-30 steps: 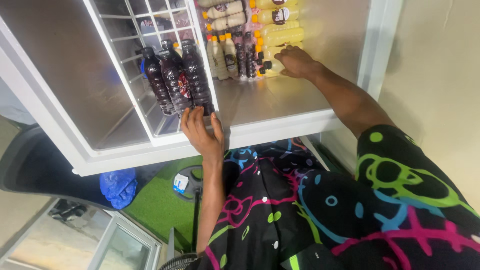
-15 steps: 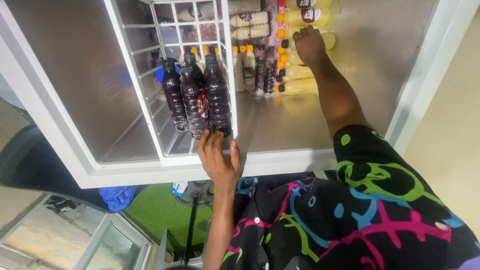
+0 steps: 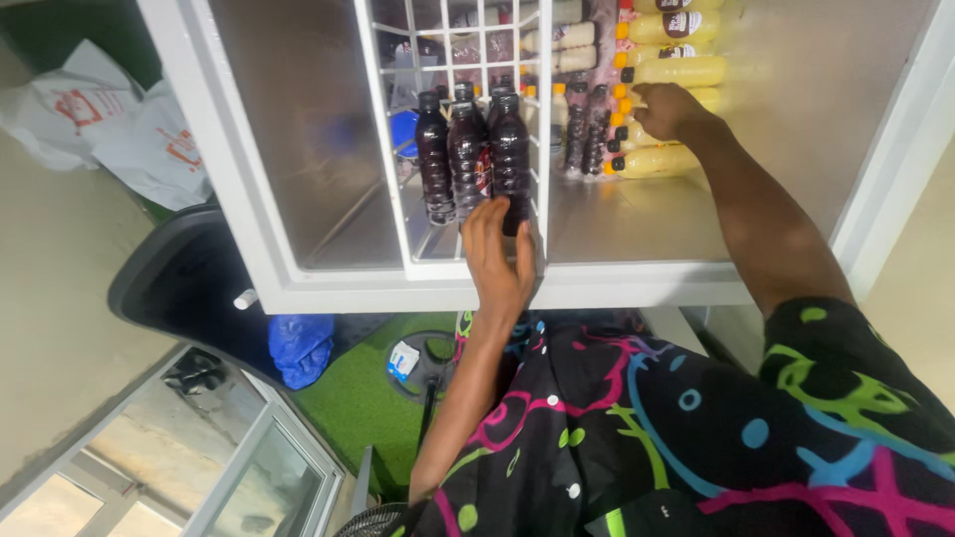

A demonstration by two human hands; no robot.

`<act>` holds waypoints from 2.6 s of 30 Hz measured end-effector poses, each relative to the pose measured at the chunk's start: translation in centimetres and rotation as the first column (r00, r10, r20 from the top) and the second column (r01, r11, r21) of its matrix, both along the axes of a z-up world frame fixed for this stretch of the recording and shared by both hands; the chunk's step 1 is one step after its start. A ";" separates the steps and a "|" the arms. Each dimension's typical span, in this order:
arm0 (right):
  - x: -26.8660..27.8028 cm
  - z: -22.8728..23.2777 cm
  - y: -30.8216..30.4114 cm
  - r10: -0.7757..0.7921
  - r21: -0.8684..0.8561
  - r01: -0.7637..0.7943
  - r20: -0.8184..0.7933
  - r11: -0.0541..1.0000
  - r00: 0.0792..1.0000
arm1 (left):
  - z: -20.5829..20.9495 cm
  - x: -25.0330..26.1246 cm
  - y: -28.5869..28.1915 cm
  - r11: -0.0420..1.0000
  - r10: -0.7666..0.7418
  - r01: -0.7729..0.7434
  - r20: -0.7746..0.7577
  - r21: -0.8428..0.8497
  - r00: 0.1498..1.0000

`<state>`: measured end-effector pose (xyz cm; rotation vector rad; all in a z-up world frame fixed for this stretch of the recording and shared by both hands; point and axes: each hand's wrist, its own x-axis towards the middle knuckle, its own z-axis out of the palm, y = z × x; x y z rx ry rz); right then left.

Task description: The person organizes bottles inside a top-loading freezer. They repeatedly pick up bottles of various colors and sizes, move them around, and place them into a wire rack or on the freezer floor. The person handles both dark-colored and light-colored bottles throughout the clip.

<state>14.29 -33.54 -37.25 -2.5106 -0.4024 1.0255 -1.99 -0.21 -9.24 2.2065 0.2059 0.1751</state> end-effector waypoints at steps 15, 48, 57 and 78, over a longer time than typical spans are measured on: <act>-16.7 30.7 16.4 -0.677 0.663 0.677 -0.341 0.318 0.652 | -9.5 19.6 9.7 0.655 -0.513 0.737 -0.620 0.166 0.594; -0.7 18.4 2.0 -0.020 0.198 -0.105 0.546 0.974 0.838 | 3.4 2.0 -5.1 1.000 -0.002 0.002 -0.005 -0.010 1.000; 7.3 -6.1 -4.7 0.313 -0.349 -0.177 0.386 0.920 0.868 | -0.4 -3.3 -6.1 0.953 0.089 -0.093 0.027 0.290 0.996; 1.2 7.7 1.7 -0.029 0.067 0.032 -0.044 0.997 0.999 | 0.3 1.3 -1.2 0.997 0.065 -0.065 0.015 -0.044 0.998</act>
